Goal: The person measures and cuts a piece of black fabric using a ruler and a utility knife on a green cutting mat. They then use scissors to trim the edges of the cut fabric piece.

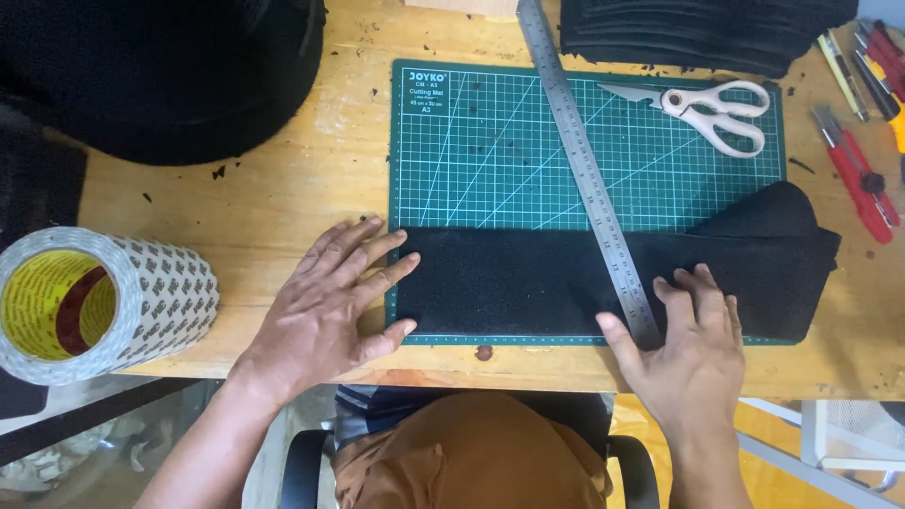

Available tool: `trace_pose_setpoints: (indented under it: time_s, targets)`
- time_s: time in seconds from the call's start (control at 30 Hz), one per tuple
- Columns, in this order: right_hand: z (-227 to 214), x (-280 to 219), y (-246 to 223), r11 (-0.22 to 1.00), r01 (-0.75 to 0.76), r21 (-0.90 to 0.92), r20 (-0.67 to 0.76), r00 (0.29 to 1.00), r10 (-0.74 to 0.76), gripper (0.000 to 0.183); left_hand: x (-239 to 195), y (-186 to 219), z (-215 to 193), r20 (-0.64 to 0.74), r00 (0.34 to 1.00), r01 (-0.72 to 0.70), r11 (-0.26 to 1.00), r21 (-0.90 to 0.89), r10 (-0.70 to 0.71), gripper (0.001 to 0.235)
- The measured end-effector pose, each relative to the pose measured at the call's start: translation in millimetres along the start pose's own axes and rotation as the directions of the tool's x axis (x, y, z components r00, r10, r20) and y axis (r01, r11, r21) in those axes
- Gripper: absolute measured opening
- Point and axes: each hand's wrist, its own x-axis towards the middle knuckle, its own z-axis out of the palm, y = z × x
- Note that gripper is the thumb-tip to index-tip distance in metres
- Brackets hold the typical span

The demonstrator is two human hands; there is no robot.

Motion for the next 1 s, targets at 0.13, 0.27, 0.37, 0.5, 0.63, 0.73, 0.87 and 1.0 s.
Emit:
trace_pose_setpoints:
  time_s: [0.13, 0.27, 0.37, 0.5, 0.63, 0.73, 0.87, 1.0]
  targets:
    - [-1, 1, -6, 1.000, -0.009, 0.019, -0.046, 0.999, 0.010, 0.067, 0, 1, -1, -0.045, 0.999, -0.014, 1.000, -0.014, 0.014, 0.067]
    - [1, 0, -6, 0.999, 0.001, 0.048, -0.055, 0.998, 0.002, 0.065, 0, 1, -1, -0.082, 0.996, -0.029, 0.999, -0.031, 0.027, 0.066]
    - [1, 0, -5, 0.998, -0.015, 0.053, -0.028, 0.999, 0.016, 0.067, 0, 2, -2, -0.088, 0.996, -0.027, 0.999, -0.033, 0.024, 0.065]
    - [0, 1, -6, 0.997, -0.053, 0.058, 0.041, 0.998, 0.051, 0.070, 1, 4, -4, -0.057, 0.998, -0.013, 1.000, -0.023, 0.011, 0.066]
    - [2, 2, -5, 0.998, -0.055, 0.040, 0.064, 0.997, 0.053, 0.073, 3, 4, -5, 0.005, 1.000, 0.008, 1.000, 0.003, -0.008, 0.068]
    - [3, 2, -5, 0.996, -0.074, 0.041, 0.083, 0.994, 0.070, 0.075, 7, 5, -8, 0.106, 0.994, 0.034, 0.999, 0.013, -0.035, 0.072]
    - [1, 4, -5, 0.996, -0.091, 0.021, 0.139, 0.986, 0.087, 0.077, 17, 10, -14, 0.132, 0.991, 0.011, 0.991, 0.134, -0.028, 0.074]
    - [1, 6, -6, 0.991, -0.132, 0.005, 0.225, 0.966, 0.128, 0.080, 33, 20, -24, 0.168, 0.985, -0.034, 0.941, 0.338, -0.025, 0.076]
